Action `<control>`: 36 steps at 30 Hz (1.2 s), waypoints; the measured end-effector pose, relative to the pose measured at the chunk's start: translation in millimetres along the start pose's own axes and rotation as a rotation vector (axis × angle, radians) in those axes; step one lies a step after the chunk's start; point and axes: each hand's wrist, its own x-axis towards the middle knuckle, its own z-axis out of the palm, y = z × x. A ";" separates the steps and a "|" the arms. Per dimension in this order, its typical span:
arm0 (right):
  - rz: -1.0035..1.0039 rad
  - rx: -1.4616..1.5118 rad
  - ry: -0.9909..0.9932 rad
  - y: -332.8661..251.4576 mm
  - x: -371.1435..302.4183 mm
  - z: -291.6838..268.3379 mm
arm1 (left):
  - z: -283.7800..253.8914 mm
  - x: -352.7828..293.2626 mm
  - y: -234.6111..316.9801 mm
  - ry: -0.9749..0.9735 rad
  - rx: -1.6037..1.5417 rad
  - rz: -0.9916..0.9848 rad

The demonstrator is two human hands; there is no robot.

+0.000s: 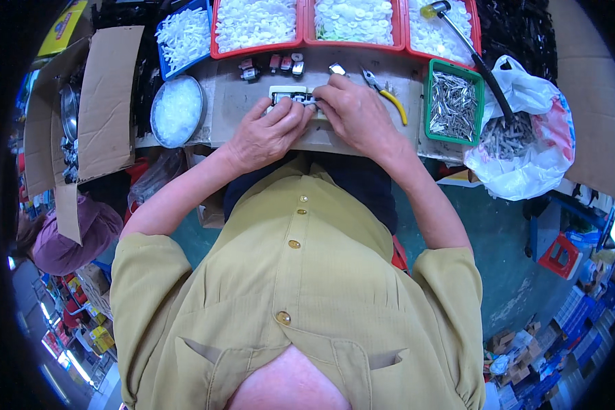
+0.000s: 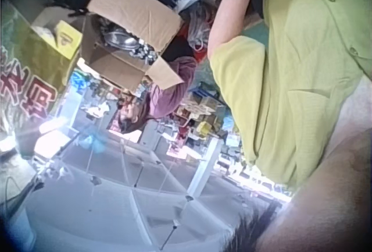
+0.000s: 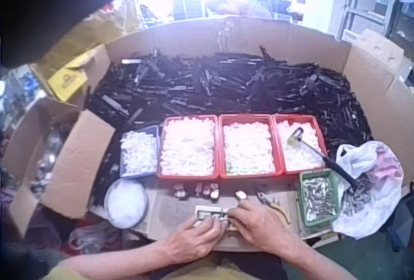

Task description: The person assembles small metal lock mechanisms at a workbench. They place a metal pin into a lock body, secure it with a hammer, and then use pliers to adjust the components. The process is repeated for multiple units, with finished items placed into a tray.

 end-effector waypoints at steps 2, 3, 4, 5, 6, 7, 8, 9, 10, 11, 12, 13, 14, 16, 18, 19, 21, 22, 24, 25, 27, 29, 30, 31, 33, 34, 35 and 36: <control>-0.024 -0.044 -0.022 0.2 -1.1 0.7 | 2.7 2.6 1.6 0.004 -0.030 -0.020; -0.032 -0.066 -0.031 -0.3 -1.1 1.3 | 4.7 -0.2 2.1 0.008 -0.042 -0.031; -0.038 -0.083 -0.038 -0.7 -2.1 -1.3 | 7.2 -0.2 3.3 0.021 -0.059 -0.038; -0.045 -0.099 -0.044 -0.2 -3.0 -4.2 | 8.5 0.0 4.0 0.025 -0.071 -0.047; -0.050 -0.116 -0.051 0.6 -6.1 -8.8 | 9.1 -0.9 4.1 0.028 -0.084 -0.054; -0.032 -0.124 -0.036 -4.1 -8.1 -18.1 | 9.8 -2.6 3.9 0.026 -0.093 -0.068; 0.020 -0.111 0.043 -4.4 -15.0 -28.7 | 9.7 -1.9 4.3 0.027 -0.107 -0.081; 0.069 -0.098 0.122 -1.3 -26.3 -43.3 | 8.9 -0.1 5.0 0.028 -0.121 -0.094; 0.116 -0.086 0.203 3.2 -39.0 -58.1 | 8.1 1.2 5.5 0.028 -0.133 -0.107; 0.173 -0.167 0.264 12.4 -54.4 -74.9 | 7.5 1.7 6.6 0.036 -0.185 -0.135; 0.224 -0.242 0.322 24.5 -71.6 -92.7 | 6.4 1.6 7.1 0.029 -0.201 -0.150; 0.337 -0.287 0.368 31.6 -91.0 -108.2 | 5.5 3.5 6.6 0.026 -0.223 -0.156; 0.445 -0.327 0.412 38.8 -111.3 -121.4 | 4.8 4.9 7.1 0.020 -0.241 -0.165; 0.638 -0.449 0.409 63.5 -154.6 -141.5 | 2.4 7.7 8.3 0.001 -0.265 -0.171; 0.745 -0.633 0.356 87.0 -182.7 -148.8 | 1.0 11.3 4.0 -0.008 -0.272 -0.182; 0.784 -0.696 0.295 98.5 -191.5 -150.3 | 0.4 11.1 4.5 -0.012 -0.278 -0.190; 0.818 -0.773 0.245 109.4 -193.3 -151.0 | -1.2 9.3 8.3 -0.008 -0.316 -0.201; 0.820 -0.798 0.213 117.0 -191.3 -148.2 | -1.2 9.8 9.2 -0.002 -0.333 -0.213; 0.815 -0.689 0.270 125.0 -184.7 -146.7 | -5.2 9.0 6.7 0.001 -0.349 -0.252; 0.754 -0.607 0.291 131.6 -187.2 -147.2 | -9.2 10.0 3.3 0.021 -0.375 -0.243; 0.798 -0.628 0.267 145.4 -193.6 -152.1 | -11.4 6.7 -1.1 0.071 -0.428 -0.270; 0.879 -0.570 0.253 150.4 -192.7 -153.1 | -19.2 -4.2 -8.1 0.119 -0.416 -0.332; 0.867 -0.517 0.269 153.2 -193.5 -154.7 | -26.1 -8.0 -12.3 0.131 -0.396 -0.373; 0.847 -0.477 0.278 157.1 -195.2 -156.6 | -31.3 -10.9 -17.1 0.149 -0.379 -0.413; 0.820 -0.404 0.313 165.6 -201.8 -162.6 | -40.7 -24.9 -37.1 0.165 -0.300 -0.502; 0.807 -0.371 0.338 170.8 -205.0 -164.9 | -44.5 -34.4 -49.5 0.178 -0.262 -0.543; 0.799 -0.340 0.365 175.6 -208.8 -167.8 | -46.2 -42.3 -63.1 0.167 -0.214 -0.599; 0.799 -0.325 0.383 180.8 -213.0 -170.9 | -47.9 -50.2 -77.9 0.155 -0.167 -0.652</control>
